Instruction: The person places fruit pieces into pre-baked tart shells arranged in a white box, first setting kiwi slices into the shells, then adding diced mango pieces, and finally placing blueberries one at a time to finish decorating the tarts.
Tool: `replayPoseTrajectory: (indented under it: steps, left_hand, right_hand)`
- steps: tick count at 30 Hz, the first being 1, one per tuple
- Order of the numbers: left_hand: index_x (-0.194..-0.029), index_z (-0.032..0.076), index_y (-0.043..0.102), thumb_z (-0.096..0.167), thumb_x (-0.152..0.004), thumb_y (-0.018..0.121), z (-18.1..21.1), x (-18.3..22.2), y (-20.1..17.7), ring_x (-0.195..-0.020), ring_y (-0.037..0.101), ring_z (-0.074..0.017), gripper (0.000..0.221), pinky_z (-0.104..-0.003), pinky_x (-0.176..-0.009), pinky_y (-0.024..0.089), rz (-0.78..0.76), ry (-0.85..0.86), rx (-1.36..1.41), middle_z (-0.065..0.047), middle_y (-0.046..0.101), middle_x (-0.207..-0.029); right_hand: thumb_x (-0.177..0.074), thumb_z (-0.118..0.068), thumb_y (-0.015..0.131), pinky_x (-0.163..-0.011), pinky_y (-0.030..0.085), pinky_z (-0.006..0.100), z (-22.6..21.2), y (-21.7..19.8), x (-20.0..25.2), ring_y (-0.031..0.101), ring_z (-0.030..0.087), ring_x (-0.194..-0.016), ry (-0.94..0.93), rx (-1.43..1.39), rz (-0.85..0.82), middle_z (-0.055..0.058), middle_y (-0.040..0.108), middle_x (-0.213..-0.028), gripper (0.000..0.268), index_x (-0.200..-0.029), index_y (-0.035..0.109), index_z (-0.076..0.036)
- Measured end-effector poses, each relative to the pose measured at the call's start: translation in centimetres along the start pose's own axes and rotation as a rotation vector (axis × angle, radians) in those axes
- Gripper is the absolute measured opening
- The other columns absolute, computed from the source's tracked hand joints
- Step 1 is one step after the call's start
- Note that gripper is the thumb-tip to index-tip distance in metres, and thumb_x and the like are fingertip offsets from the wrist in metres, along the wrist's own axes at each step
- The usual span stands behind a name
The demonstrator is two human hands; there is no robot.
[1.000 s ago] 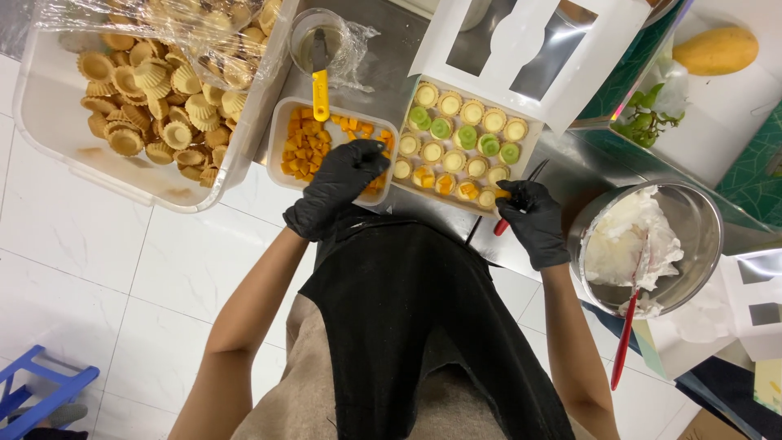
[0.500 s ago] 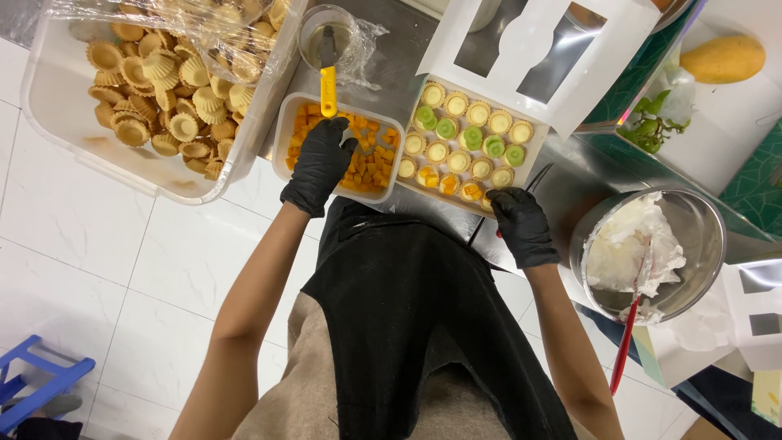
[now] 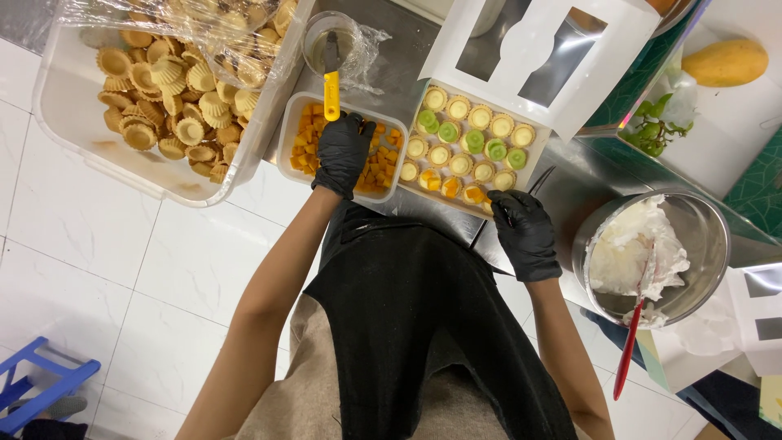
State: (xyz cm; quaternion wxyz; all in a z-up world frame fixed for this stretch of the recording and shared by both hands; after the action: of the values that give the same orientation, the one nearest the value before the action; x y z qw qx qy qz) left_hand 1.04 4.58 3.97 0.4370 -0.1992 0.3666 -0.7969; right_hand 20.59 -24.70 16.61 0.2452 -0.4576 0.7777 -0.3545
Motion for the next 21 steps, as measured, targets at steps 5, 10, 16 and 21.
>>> replayPoseTrajectory:
  steps: [5, 10, 16, 21]
  left_hand:
    - [-0.083, 0.0, 0.071, 0.026, -0.089, 0.078, -0.5, -0.2, 0.1, -0.069, 0.067, -0.0367, 0.027, -0.046, -0.063, 0.052, -0.067, -0.037, 0.095, -0.022, 0.068, -0.075]
    - [-0.097, 0.0, 0.076, 0.027, -0.09, 0.077, 0.2, 0.8, -2.4, -0.071, 0.07, -0.0205, 0.028, -0.035, -0.067, 0.053, -0.262, -0.244, 0.422, -0.014, 0.075, -0.081]
    - [-0.113, 0.001, 0.074, 0.018, -0.09, 0.078, 6.3, 3.9, -7.6, -0.085, 0.067, -0.0075, 0.029, -0.026, -0.077, 0.055, -0.546, -0.348, 0.719, -0.002, 0.076, -0.094]
    - [-0.12, 0.0, 0.071, 0.004, -0.087, 0.071, 9.1, 5.1, -6.4, -0.093, 0.067, -0.0073, 0.033, -0.024, -0.083, 0.055, -0.791, -0.078, 0.823, -0.002, 0.076, -0.103]
  right_hand:
    - [-0.094, -0.003, 0.073, -0.088, 0.056, 0.035, -1.3, 0.6, -0.1, 0.069, 0.025, -0.102, 0.048, -0.125, 0.024, 0.01, 0.071, -0.112, 0.025, -0.118, 0.074, -0.01]
    - [-0.095, -0.008, 0.075, -0.08, 0.056, 0.03, -2.6, 1.2, -0.9, 0.071, 0.015, -0.096, 0.211, -0.249, -0.007, 0.005, 0.073, -0.114, 0.021, -0.115, 0.076, -0.012]
    - [-0.098, -0.006, 0.07, -0.103, 0.054, 0.028, -7.5, 1.9, -4.4, 0.066, 0.013, -0.12, 0.284, -0.891, -0.191, 0.006, 0.068, -0.13, 0.032, -0.129, 0.069, -0.012]
    - [-0.094, -0.003, 0.072, -0.101, 0.054, 0.032, -11.1, 0.3, -7.1, 0.066, 0.017, -0.119, -0.008, -0.59, -0.269, 0.007, 0.069, -0.131, 0.043, -0.136, 0.066, -0.009]
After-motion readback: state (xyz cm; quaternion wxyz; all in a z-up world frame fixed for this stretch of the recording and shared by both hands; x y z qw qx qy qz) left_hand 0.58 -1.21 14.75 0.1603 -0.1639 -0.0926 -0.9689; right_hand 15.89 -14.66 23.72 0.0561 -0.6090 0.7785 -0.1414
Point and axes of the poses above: each hand's wrist, its own x-axis away from the middle knuckle, its own y-axis out of the palm, z = x × y, the point moved 2 cm from there along -x, towards the middle knuckle
